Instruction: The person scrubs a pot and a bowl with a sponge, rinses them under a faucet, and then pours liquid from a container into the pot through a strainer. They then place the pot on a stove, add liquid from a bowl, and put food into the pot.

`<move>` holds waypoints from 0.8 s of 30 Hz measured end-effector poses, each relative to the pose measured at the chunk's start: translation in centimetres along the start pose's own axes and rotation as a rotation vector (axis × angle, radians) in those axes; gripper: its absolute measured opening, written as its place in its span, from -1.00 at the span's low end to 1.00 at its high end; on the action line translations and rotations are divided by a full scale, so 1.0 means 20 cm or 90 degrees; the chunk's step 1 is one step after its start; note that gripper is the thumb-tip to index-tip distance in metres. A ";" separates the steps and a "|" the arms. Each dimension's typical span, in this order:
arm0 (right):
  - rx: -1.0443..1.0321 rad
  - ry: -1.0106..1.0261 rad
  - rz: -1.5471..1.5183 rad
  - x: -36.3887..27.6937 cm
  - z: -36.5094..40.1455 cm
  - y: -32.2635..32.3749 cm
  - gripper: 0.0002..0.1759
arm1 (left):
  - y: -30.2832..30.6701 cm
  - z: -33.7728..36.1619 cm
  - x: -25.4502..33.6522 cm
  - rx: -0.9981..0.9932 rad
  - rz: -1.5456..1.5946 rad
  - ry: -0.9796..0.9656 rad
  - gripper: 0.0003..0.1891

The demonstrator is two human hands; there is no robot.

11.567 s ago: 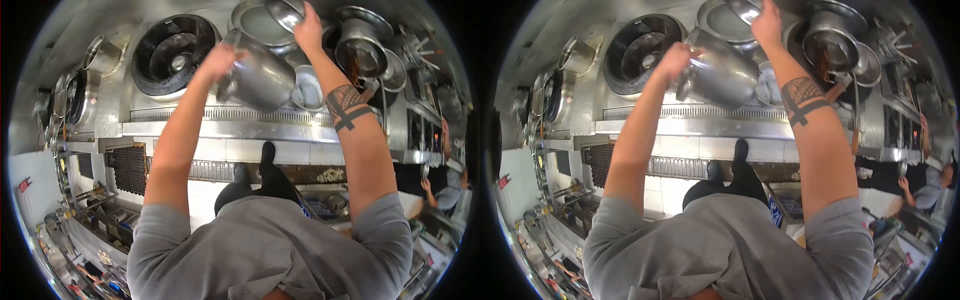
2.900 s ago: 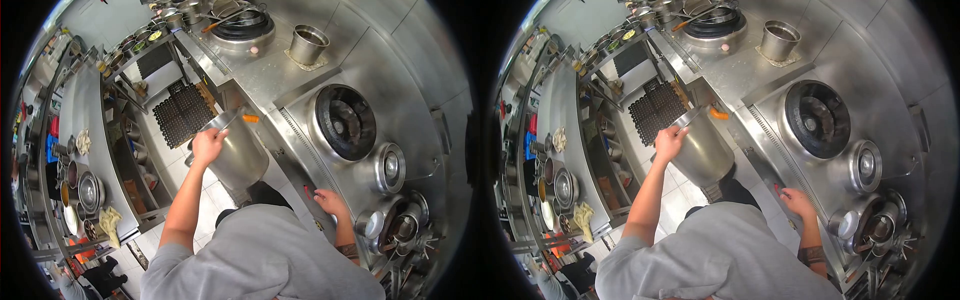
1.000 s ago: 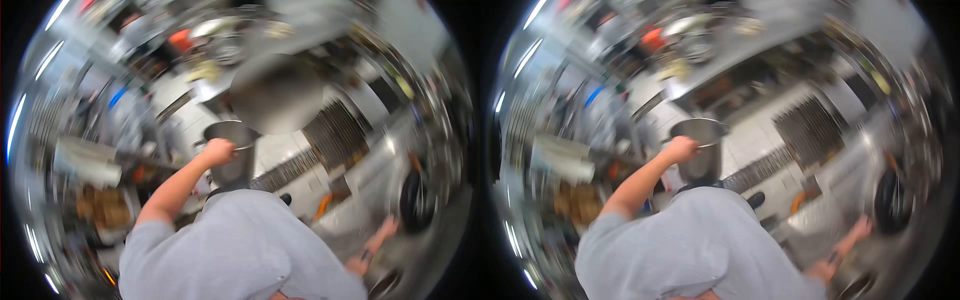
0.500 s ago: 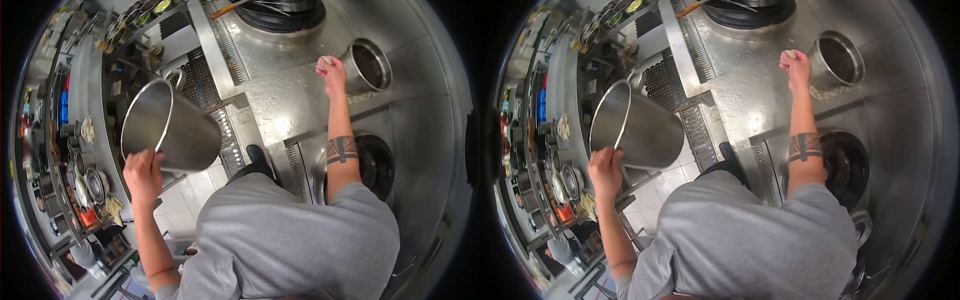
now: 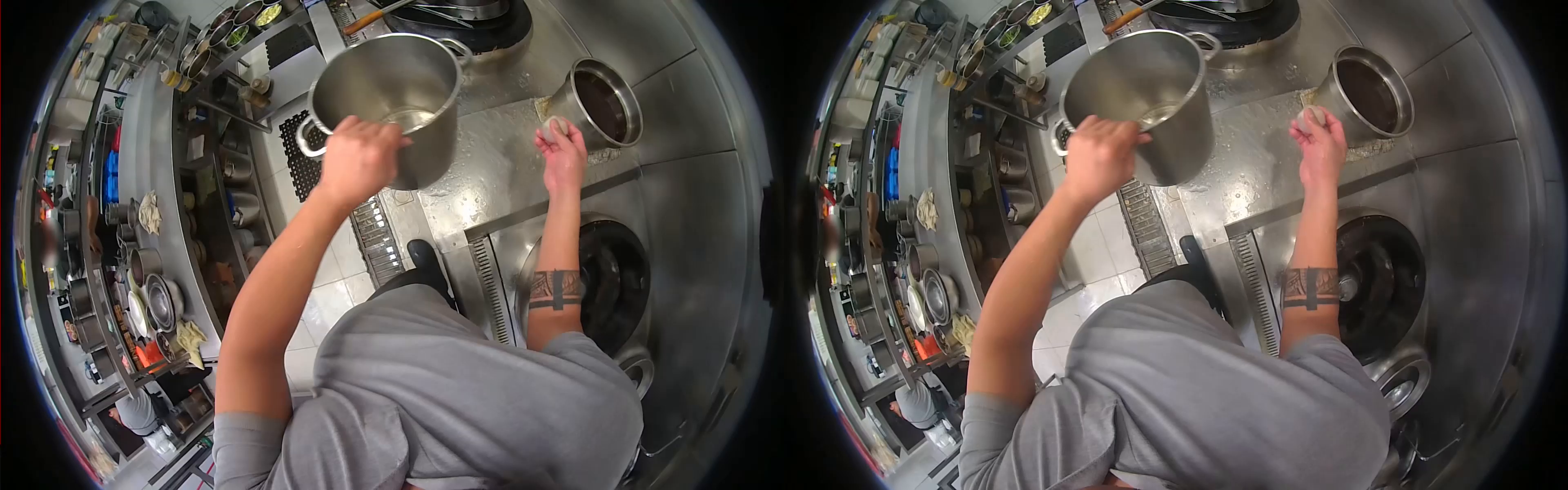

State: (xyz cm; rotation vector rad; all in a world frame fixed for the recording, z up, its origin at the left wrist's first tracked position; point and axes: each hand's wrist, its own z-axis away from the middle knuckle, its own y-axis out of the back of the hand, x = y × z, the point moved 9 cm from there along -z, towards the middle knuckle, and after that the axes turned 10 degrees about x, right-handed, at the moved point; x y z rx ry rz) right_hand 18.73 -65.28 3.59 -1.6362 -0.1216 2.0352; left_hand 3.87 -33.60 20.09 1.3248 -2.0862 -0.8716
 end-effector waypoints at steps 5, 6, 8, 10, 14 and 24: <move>-0.013 0.064 -0.023 -0.19 0.07 -0.03 -0.54 | -0.23 0.09 0.23 -0.023 0.080 -0.052 -0.93; -0.013 0.064 -0.017 -0.22 0.09 -0.05 -0.54 | -0.24 0.11 0.29 -0.052 0.077 -0.064 -0.89; -0.048 0.094 -0.056 -0.30 0.13 -0.13 -0.55 | -0.29 0.19 0.36 -0.074 0.117 -0.068 -0.88; -0.083 0.115 -0.074 -0.37 0.16 -0.20 -0.56 | -0.33 0.26 0.41 -0.104 0.163 -0.083 -0.86; -0.266 0.123 -0.105 -0.40 0.32 -0.58 -0.50 | -0.26 0.24 0.33 -0.098 0.252 0.025 -0.71; -0.819 -0.086 0.167 0.28 1.73 -1.53 -0.40 | 0.58 1.90 -0.32 -0.345 -0.051 0.710 -0.70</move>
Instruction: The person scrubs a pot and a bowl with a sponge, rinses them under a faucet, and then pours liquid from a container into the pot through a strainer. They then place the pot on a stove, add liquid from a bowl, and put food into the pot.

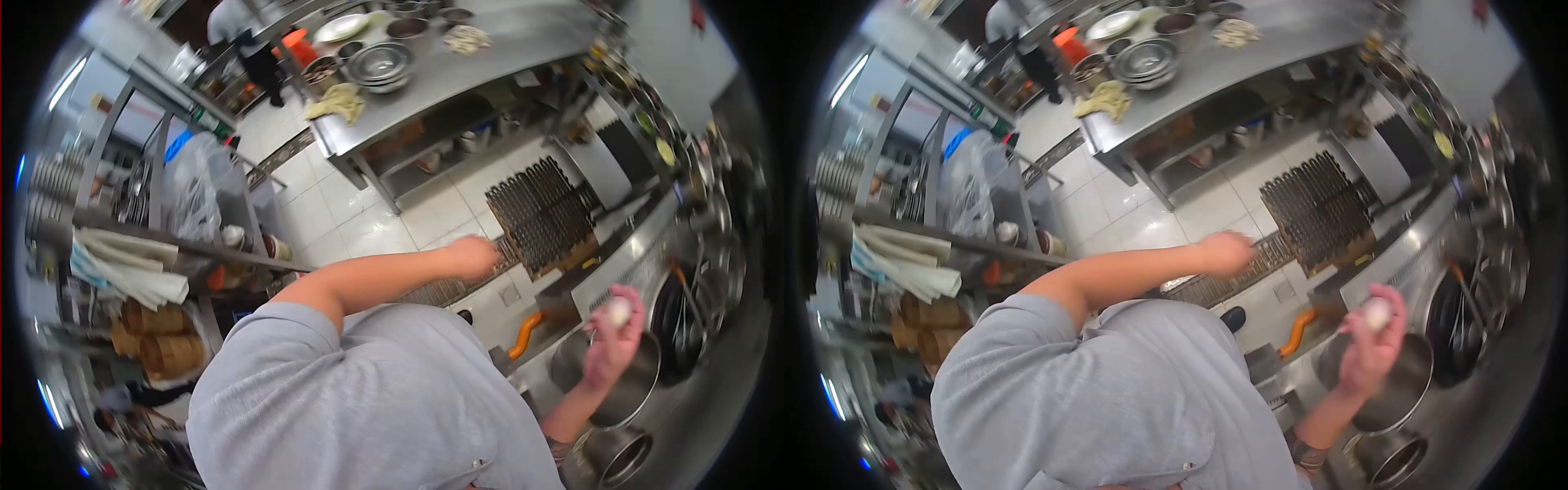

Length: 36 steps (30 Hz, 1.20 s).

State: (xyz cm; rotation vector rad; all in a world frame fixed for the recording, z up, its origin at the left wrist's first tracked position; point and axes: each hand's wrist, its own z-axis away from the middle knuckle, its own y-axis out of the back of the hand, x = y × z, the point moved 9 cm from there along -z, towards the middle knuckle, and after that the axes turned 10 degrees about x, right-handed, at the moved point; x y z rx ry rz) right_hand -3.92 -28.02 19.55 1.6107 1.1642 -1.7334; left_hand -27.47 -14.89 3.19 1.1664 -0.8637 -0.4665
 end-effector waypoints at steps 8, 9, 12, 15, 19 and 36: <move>-0.430 0.085 0.420 0.73 0.25 -1.55 -0.44 | -0.42 1.90 -1.45 0.004 0.152 0.609 -0.57; -0.467 0.094 0.448 0.76 0.31 -1.78 -0.43 | -0.50 2.13 -1.53 0.037 0.190 0.672 -0.55; -0.561 0.164 0.473 0.97 0.47 -2.39 -0.45 | -0.78 2.70 -1.77 0.008 0.215 0.748 -0.51; -0.622 -0.226 0.415 1.34 0.61 -2.89 -0.46 | -1.04 3.06 -1.84 -0.130 0.298 0.758 -0.42; -0.697 -0.494 -0.014 1.34 0.88 -3.62 -0.27 | -0.74 3.36 -1.96 0.143 0.415 0.927 -0.56; -0.652 0.077 -0.087 1.64 0.75 -5.55 -0.32 | -0.75 3.86 -2.03 0.220 0.548 1.168 -0.61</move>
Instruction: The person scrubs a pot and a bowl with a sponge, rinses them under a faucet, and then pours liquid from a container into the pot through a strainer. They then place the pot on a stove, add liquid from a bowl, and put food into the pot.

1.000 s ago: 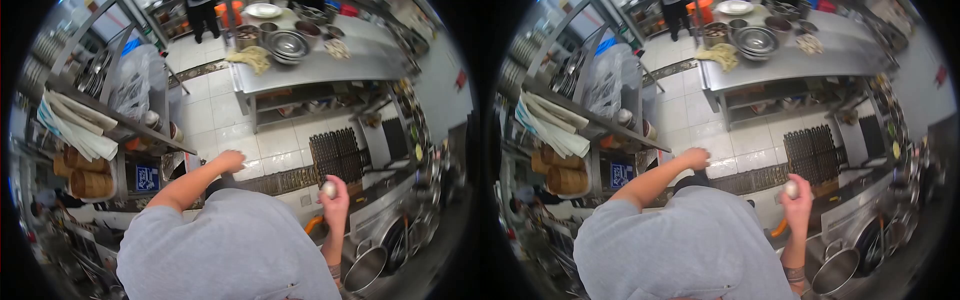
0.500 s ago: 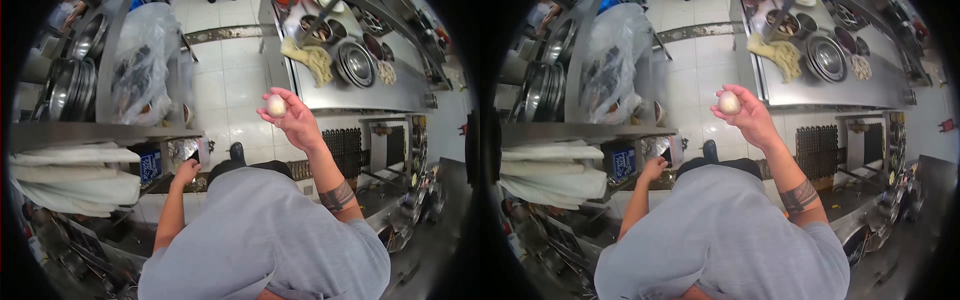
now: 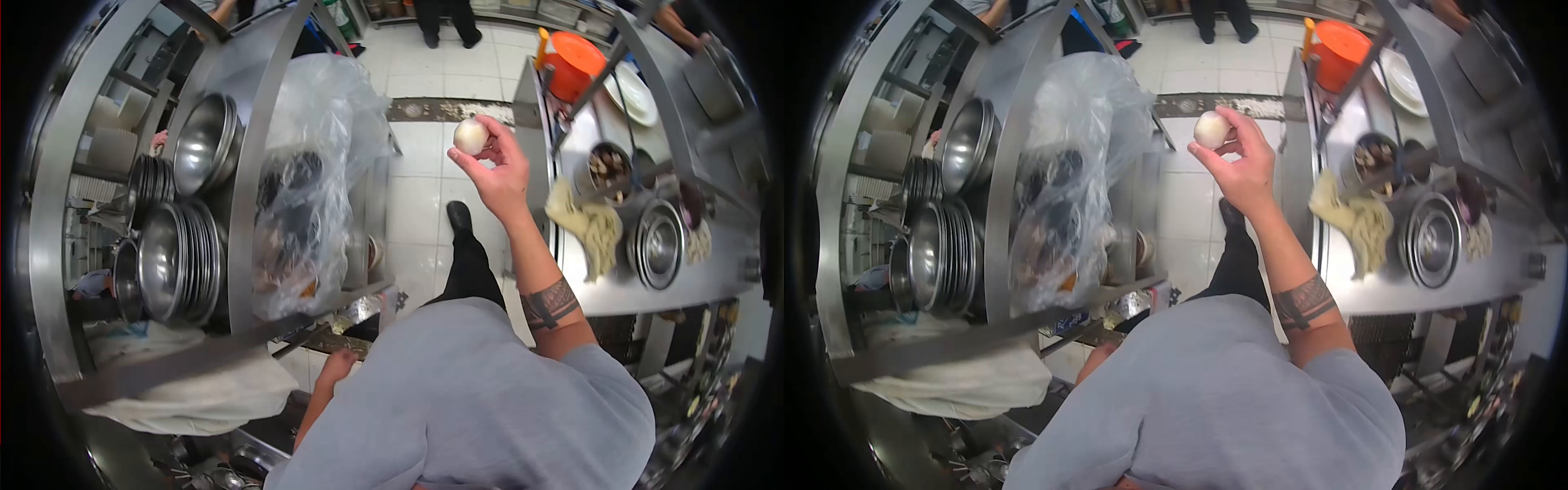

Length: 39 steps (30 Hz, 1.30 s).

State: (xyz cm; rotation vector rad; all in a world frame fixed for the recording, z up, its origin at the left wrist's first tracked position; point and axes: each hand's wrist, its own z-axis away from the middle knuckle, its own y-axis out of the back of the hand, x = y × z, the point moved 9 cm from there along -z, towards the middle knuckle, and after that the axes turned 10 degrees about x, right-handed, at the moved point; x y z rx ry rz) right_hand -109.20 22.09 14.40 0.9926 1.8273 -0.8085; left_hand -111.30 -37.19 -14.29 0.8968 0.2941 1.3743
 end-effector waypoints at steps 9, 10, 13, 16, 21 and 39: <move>0.156 0.220 -0.056 0.41 -1.22 -0.38 -0.31 | 0.07 0.09 0.23 0.018 0.138 0.236 -0.53; 0.161 0.263 -0.054 0.42 -1.33 -0.42 -0.29 | 0.10 0.07 0.28 0.031 0.169 0.256 -0.53; 0.151 0.285 -0.096 0.52 -1.59 -0.56 -0.29 | 0.16 -0.01 0.43 0.073 0.255 0.307 -0.53; 0.132 0.334 -0.130 0.59 -1.78 -0.76 -0.26 | 0.19 -0.07 0.55 0.111 0.321 0.344 -0.52; 0.082 0.342 -0.199 0.71 -1.99 -1.07 -0.21 | 0.15 -0.14 0.69 0.136 0.395 0.378 -0.52; -0.483 0.204 0.189 1.67 -2.11 -2.62 -0.07 | 0.53 -0.36 1.42 0.225 0.563 0.547 -0.70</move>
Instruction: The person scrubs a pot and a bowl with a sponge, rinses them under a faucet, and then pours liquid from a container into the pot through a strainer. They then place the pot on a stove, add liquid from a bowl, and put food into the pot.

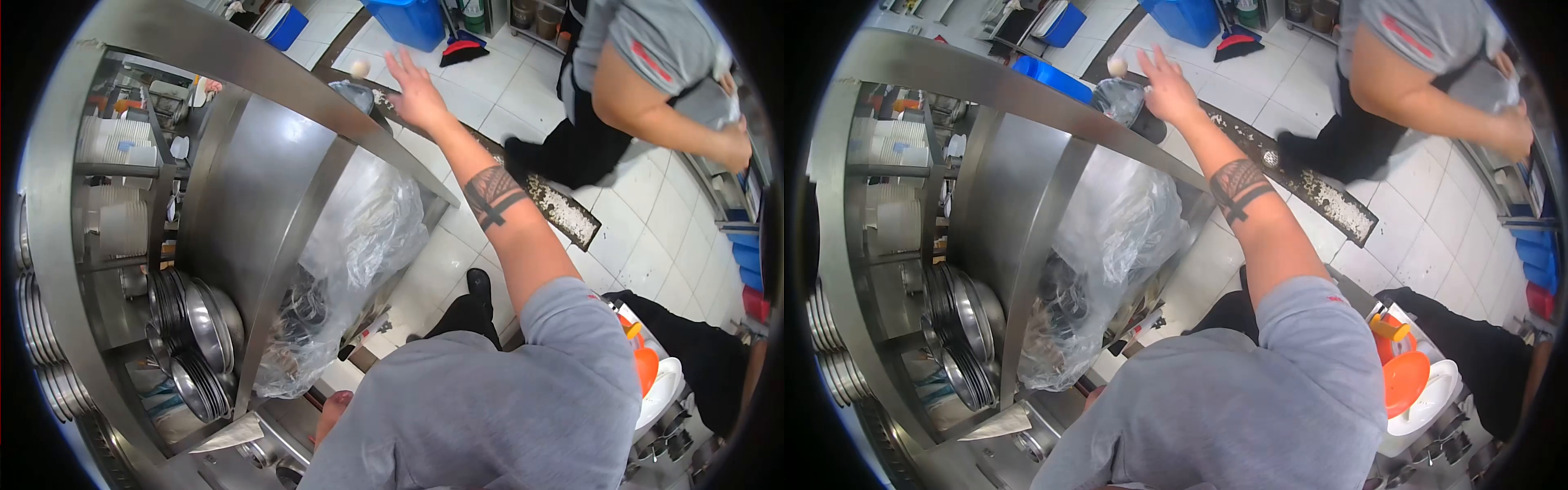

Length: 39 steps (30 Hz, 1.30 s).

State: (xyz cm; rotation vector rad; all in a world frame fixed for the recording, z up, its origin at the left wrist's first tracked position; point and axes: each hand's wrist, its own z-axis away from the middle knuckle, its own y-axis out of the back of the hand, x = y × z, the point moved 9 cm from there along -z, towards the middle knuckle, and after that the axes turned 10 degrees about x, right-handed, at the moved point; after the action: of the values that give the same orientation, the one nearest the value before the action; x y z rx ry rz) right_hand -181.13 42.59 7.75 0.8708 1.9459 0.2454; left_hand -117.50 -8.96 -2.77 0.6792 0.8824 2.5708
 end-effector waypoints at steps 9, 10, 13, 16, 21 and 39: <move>-0.231 -0.290 0.149 1.00 1.79 -0.27 -0.23 | -0.11 0.06 -0.32 0.049 -0.088 -0.010 -0.73; -0.408 -0.343 0.186 1.24 2.25 -0.35 -0.23 | -0.09 0.15 -0.29 0.076 -0.086 0.017 -0.70; -0.623 -0.779 -0.416 1.36 3.21 -0.07 -0.62 | -0.25 0.04 -0.70 0.083 -0.203 -0.353 -0.68; -1.010 -0.319 -0.046 0.89 3.17 0.04 -0.67 | -0.30 0.00 -0.98 0.095 0.094 -0.012 -0.65; -1.023 0.543 0.270 0.64 3.14 -0.65 -0.66 | -0.47 -0.06 -1.51 0.062 0.140 0.076 -0.54; -1.301 0.415 0.005 -2.07 3.95 -1.61 -0.73 | -1.05 0.59 -3.01 0.440 0.469 0.437 -0.49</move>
State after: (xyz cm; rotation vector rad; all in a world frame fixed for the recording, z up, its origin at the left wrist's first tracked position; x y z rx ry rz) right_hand -118.60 -22.43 -21.15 -0.6689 1.1153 2.1393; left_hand -57.99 -14.87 -27.76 0.2748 2.1443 3.1982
